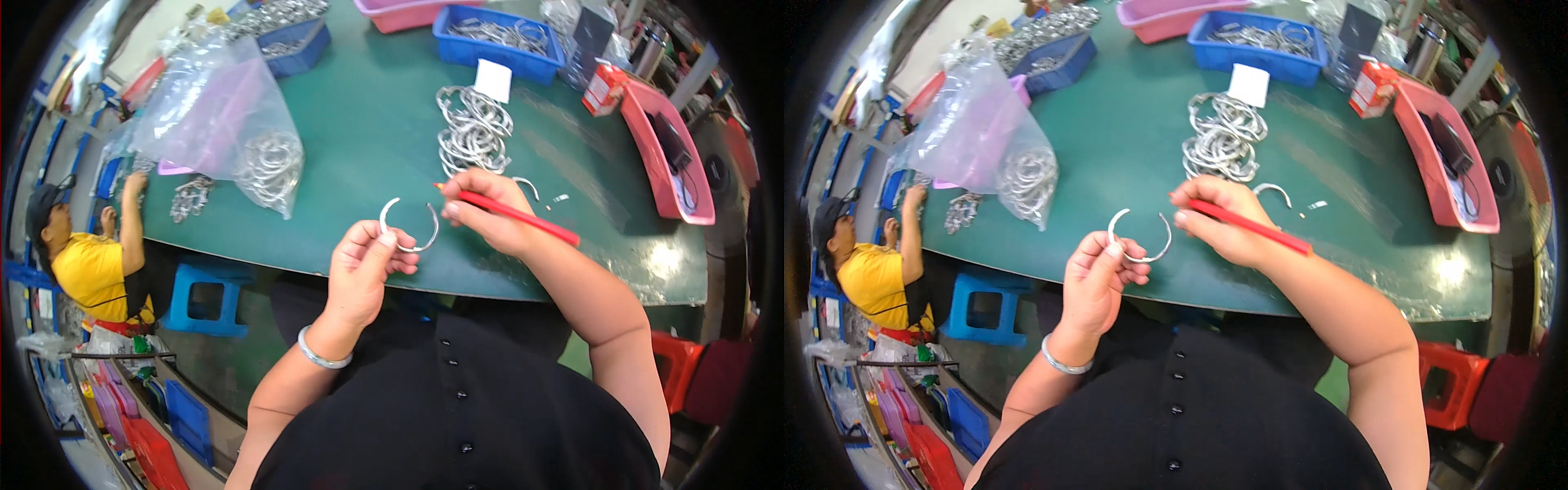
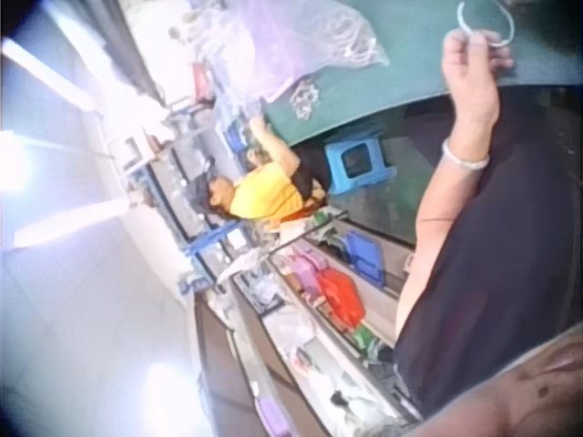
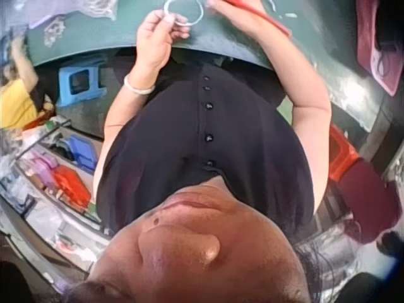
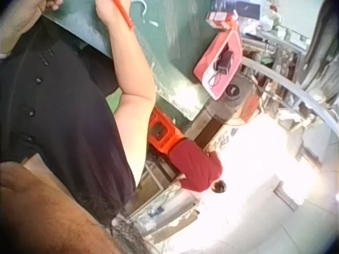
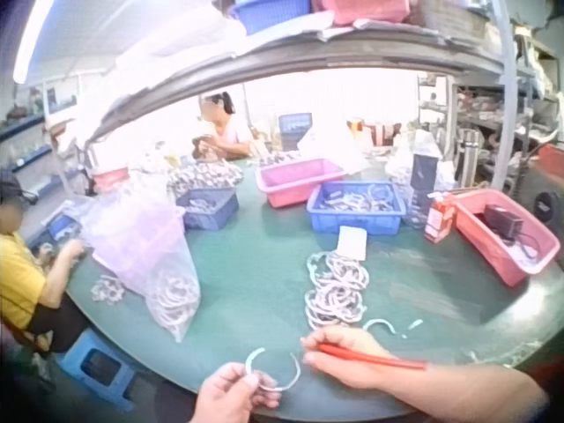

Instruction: The person marks metal rings using a red pen and stacks them on a table.

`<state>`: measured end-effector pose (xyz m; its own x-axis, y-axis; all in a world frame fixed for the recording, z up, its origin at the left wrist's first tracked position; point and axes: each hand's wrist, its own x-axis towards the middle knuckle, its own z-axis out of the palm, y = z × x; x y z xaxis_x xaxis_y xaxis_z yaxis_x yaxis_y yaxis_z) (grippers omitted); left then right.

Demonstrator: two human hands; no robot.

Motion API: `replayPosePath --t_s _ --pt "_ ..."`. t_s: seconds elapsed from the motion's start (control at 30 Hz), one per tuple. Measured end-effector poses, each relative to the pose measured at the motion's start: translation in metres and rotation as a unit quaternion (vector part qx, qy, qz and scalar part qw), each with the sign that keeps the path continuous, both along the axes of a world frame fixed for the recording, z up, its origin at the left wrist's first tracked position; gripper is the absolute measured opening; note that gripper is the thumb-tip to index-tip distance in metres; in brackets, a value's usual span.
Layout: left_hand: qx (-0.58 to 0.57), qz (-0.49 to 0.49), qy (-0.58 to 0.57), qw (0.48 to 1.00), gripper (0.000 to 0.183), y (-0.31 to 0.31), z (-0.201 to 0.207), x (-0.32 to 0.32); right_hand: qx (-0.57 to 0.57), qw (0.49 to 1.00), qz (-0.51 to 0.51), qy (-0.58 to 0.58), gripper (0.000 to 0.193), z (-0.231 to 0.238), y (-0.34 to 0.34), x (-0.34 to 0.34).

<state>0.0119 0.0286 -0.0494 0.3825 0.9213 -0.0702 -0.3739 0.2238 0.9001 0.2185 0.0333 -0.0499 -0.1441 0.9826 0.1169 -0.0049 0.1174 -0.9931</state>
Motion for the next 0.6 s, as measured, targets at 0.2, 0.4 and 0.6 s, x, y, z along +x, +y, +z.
replayPosePath --t_s 0.2,0.4,0.6 --pt "0.345 0.098 0.169 0.918 0.005 0.034 0.060 -0.032 0.034 0.999 -0.018 -0.014 0.011 0.002 -0.004 0.000" --pt "0.594 0.272 0.312 0.690 0.007 0.105 0.153 -0.087 0.090 0.993 -0.029 -0.070 0.011 0.003 -0.004 -0.003" --pt "0.582 0.216 0.473 0.625 0.008 0.162 0.179 -0.126 0.151 0.981 -0.049 -0.115 0.010 0.006 -0.006 -0.005"
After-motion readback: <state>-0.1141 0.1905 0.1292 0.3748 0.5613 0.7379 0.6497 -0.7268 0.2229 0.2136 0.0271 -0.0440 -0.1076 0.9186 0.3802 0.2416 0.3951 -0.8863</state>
